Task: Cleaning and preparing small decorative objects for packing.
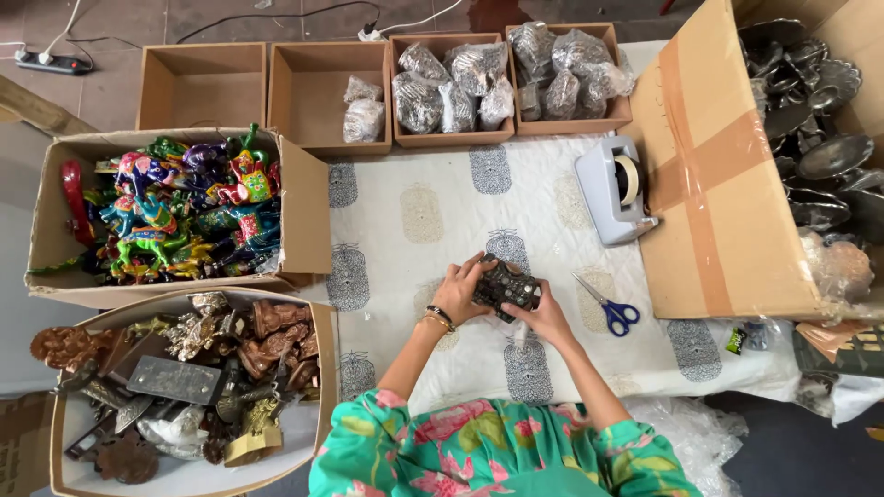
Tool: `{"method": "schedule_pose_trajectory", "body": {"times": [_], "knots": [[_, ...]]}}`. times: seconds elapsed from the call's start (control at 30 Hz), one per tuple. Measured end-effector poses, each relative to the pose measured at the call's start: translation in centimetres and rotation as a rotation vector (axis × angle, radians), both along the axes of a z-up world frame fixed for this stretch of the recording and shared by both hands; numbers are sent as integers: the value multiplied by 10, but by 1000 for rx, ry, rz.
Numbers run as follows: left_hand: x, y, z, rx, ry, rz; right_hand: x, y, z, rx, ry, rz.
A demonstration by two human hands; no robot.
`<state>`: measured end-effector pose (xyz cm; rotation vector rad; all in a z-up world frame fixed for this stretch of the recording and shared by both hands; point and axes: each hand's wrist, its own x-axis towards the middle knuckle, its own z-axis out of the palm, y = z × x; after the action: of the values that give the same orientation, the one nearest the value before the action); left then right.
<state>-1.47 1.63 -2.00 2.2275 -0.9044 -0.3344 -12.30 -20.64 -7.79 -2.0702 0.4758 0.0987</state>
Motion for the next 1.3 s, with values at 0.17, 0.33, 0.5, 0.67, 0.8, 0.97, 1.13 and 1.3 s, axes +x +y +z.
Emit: {"method": "schedule_pose_trajectory", "body": {"times": [0.17,0.33,0.5,0.67,0.8,0.97,1.13,1.3], "knots": [[3,12,-16,-245,161,177,15,-7,48,-49,-14,138],[13,6,-29,-309,404,75,32,-19,78,-228,6,301],[18,0,14,-378,125,125,49,-18,121,-328,-141,269],[20,-7,-10,-265,163,160,44,-8,99,-364,-138,245],[19,-9,-24,-136,237,181,4,-21,21,-580,-177,290],[22,-8,-18,-138,242,178,-19,6,51,-383,-305,67],[45,-10,-46,-118,301,181,-26,16,-5,35,-47,-198],[68,-10,-44,-84,472,145,-6,30,-4,1046,-31,-340]]}}
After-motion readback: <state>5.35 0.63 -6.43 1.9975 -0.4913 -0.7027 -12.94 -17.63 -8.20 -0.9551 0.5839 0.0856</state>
